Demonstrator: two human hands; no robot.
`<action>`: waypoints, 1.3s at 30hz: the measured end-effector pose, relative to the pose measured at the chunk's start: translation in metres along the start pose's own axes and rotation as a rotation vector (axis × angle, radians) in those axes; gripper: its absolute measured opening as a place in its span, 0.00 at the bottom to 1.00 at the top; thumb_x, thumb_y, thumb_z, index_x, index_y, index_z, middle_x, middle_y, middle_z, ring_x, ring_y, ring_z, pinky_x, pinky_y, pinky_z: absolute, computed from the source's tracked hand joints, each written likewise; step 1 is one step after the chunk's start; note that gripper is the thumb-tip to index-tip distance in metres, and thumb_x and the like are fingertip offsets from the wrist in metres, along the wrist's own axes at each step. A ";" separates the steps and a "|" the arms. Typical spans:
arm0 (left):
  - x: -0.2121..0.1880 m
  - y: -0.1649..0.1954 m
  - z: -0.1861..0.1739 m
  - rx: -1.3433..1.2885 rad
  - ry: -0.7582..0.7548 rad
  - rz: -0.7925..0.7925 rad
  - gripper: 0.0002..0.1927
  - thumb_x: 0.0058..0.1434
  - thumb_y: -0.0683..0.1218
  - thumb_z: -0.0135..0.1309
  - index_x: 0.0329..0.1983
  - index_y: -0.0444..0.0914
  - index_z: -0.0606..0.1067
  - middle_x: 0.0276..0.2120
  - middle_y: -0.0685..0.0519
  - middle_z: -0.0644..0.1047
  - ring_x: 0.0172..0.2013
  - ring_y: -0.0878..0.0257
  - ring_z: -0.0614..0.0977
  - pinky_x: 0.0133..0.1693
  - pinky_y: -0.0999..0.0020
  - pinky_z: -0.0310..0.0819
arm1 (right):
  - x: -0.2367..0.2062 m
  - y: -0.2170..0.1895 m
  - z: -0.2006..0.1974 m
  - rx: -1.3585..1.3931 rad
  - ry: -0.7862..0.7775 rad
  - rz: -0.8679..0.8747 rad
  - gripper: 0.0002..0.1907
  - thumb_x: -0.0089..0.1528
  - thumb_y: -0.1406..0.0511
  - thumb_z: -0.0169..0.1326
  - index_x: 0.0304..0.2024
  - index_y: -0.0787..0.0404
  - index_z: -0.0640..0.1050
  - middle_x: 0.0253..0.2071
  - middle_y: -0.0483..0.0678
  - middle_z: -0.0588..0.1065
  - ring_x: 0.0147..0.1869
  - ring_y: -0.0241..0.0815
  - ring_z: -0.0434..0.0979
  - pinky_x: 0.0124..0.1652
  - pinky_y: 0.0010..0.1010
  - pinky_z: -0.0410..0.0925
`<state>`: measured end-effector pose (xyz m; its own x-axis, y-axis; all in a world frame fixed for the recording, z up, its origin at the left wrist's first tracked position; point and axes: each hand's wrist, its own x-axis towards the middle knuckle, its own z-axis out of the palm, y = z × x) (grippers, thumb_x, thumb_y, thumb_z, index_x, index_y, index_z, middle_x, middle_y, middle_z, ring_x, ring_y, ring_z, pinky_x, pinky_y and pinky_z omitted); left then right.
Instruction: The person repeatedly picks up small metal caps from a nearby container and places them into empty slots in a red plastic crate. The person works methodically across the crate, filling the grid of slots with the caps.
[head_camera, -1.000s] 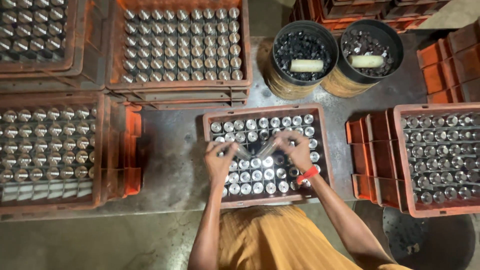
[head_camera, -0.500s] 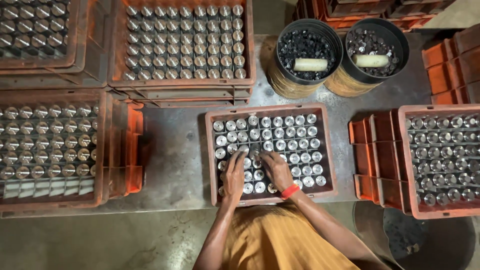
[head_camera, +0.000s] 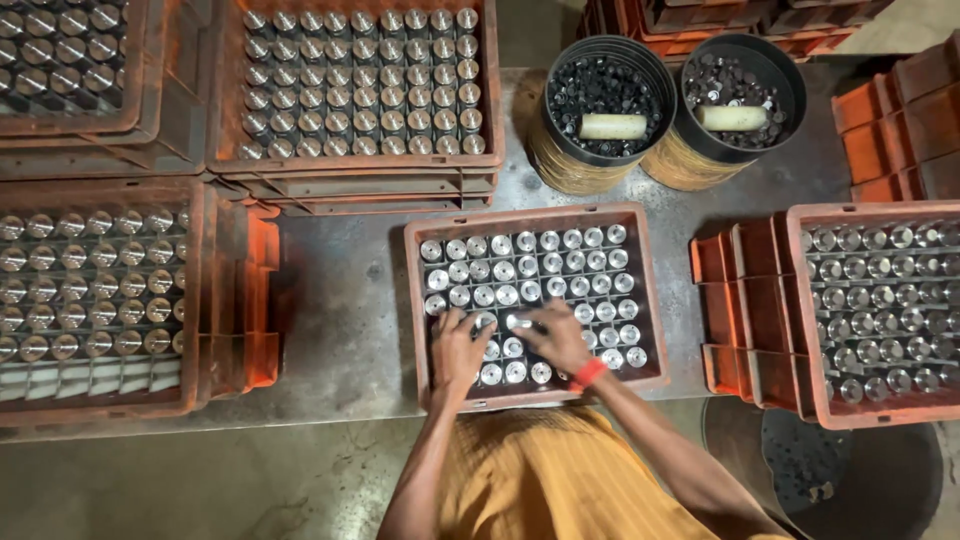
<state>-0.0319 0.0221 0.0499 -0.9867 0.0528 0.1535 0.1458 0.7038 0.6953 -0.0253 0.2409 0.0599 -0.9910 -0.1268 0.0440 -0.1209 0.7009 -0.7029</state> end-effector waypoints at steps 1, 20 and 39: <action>0.000 -0.006 -0.008 -0.124 0.018 -0.003 0.18 0.53 0.54 0.66 0.40 0.38 0.85 0.38 0.45 0.78 0.44 0.51 0.78 0.43 0.56 0.75 | -0.001 0.006 -0.011 0.056 0.007 0.029 0.14 0.55 0.57 0.65 0.40 0.56 0.88 0.30 0.51 0.80 0.36 0.48 0.75 0.37 0.43 0.69; -0.057 0.005 0.017 -0.024 0.072 0.094 0.16 0.65 0.40 0.55 0.56 0.43 0.78 0.52 0.54 0.77 0.49 0.53 0.83 0.49 0.60 0.81 | -0.034 -0.028 0.011 -0.019 0.101 -0.145 0.15 0.63 0.69 0.55 0.53 0.62 0.79 0.51 0.56 0.78 0.52 0.60 0.79 0.50 0.44 0.72; -0.028 -0.005 -0.009 -0.781 -0.076 -0.627 0.21 0.57 0.57 0.61 0.49 0.42 0.81 0.49 0.45 0.81 0.50 0.49 0.81 0.51 0.55 0.74 | -0.039 0.000 -0.038 1.321 0.066 0.564 0.30 0.63 0.44 0.52 0.57 0.57 0.74 0.31 0.46 0.77 0.30 0.42 0.78 0.32 0.43 0.74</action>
<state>-0.0041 0.0109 0.0483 -0.8995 -0.1038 -0.4243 -0.4225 -0.0402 0.9055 0.0113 0.2727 0.0849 -0.8928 0.0010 -0.4505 0.3868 -0.5111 -0.7676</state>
